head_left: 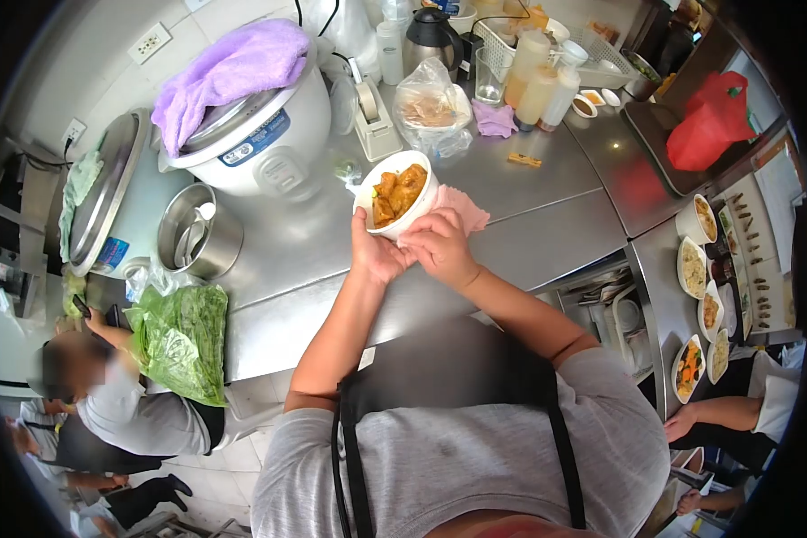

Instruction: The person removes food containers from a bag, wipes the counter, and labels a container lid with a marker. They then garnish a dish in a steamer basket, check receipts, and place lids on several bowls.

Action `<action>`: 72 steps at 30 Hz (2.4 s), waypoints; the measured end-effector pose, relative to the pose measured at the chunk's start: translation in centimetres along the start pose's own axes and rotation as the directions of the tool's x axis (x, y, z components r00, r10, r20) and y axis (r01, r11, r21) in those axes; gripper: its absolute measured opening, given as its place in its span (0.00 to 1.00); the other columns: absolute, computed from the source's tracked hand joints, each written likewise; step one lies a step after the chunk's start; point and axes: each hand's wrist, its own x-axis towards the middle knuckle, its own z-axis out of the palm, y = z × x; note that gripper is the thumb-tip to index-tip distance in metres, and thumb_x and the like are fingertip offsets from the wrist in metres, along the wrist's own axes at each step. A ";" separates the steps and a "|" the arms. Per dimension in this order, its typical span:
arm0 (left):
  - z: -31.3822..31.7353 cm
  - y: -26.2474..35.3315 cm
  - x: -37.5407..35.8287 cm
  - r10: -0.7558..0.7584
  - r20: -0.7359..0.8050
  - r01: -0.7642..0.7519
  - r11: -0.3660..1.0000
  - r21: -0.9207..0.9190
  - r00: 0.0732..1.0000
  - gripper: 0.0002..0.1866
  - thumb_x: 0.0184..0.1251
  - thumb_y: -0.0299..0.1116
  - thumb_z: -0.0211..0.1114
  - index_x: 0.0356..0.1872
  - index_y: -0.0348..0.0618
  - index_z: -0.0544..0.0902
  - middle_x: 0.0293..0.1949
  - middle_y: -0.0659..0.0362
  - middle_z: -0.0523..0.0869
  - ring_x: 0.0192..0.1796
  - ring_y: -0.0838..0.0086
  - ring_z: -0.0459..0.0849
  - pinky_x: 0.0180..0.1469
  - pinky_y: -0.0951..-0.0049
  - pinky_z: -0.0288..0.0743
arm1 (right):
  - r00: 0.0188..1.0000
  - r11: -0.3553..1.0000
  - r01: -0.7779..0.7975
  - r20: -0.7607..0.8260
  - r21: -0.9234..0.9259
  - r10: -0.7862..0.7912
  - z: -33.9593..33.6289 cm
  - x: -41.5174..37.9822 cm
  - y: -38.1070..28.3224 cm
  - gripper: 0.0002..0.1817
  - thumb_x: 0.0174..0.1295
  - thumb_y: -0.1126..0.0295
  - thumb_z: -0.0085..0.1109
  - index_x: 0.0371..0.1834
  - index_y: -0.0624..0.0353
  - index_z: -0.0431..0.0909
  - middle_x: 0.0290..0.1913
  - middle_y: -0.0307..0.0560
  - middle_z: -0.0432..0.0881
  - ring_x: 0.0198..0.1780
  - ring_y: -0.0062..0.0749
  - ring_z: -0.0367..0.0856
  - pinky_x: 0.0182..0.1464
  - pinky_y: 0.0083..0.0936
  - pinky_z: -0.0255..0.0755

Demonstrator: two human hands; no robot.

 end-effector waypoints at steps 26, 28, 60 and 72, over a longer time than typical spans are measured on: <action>0.4 1.7 -1.1 0.120 0.002 -0.118 0.971 0.209 0.993 0.38 0.48 0.64 0.40 0.57 0.48 0.60 0.50 0.49 0.70 0.44 0.56 0.75 0.36 0.55 0.76 | 0.589 0.436 -0.611 0.012 0.661 0.808 0.5 -3.4 3.9 0.15 0.58 0.65 0.45 0.45 0.62 0.66 0.42 0.48 0.71 0.48 0.30 0.67 0.46 0.27 0.63; 0.5 0.6 -0.6 0.095 0.060 -0.106 0.969 0.221 0.994 0.37 0.50 0.63 0.38 0.58 0.50 0.58 0.52 0.51 0.68 0.48 0.55 0.73 0.39 0.54 0.75 | 0.780 0.585 -0.363 -0.107 0.726 0.617 1.6 -2.4 0.7 0.21 0.60 0.65 0.41 0.54 0.65 0.58 0.52 0.57 0.62 0.55 0.39 0.62 0.52 0.31 0.59; 1.6 -0.4 -4.2 0.122 -0.158 0.013 0.751 0.660 0.980 0.44 0.46 0.71 0.39 0.58 0.47 0.56 0.54 0.53 0.66 0.52 0.60 0.70 0.47 0.53 0.67 | 0.550 -0.472 -0.508 0.693 0.721 0.466 -2.3 0.0 3.8 0.28 0.55 0.53 0.39 0.52 0.63 0.62 0.51 0.51 0.69 0.51 0.37 0.69 0.56 0.30 0.61; 0.1 5.3 -2.1 -0.022 -0.037 0.038 0.847 0.530 0.999 0.32 0.55 0.59 0.39 0.56 0.49 0.62 0.52 0.54 0.70 0.50 0.62 0.71 0.40 0.59 0.71 | 0.309 -0.541 -0.538 0.749 0.646 0.586 0.6 4.0 5.3 0.33 0.56 0.42 0.33 0.48 0.61 0.65 0.51 0.55 0.68 0.52 0.40 0.68 0.54 0.35 0.61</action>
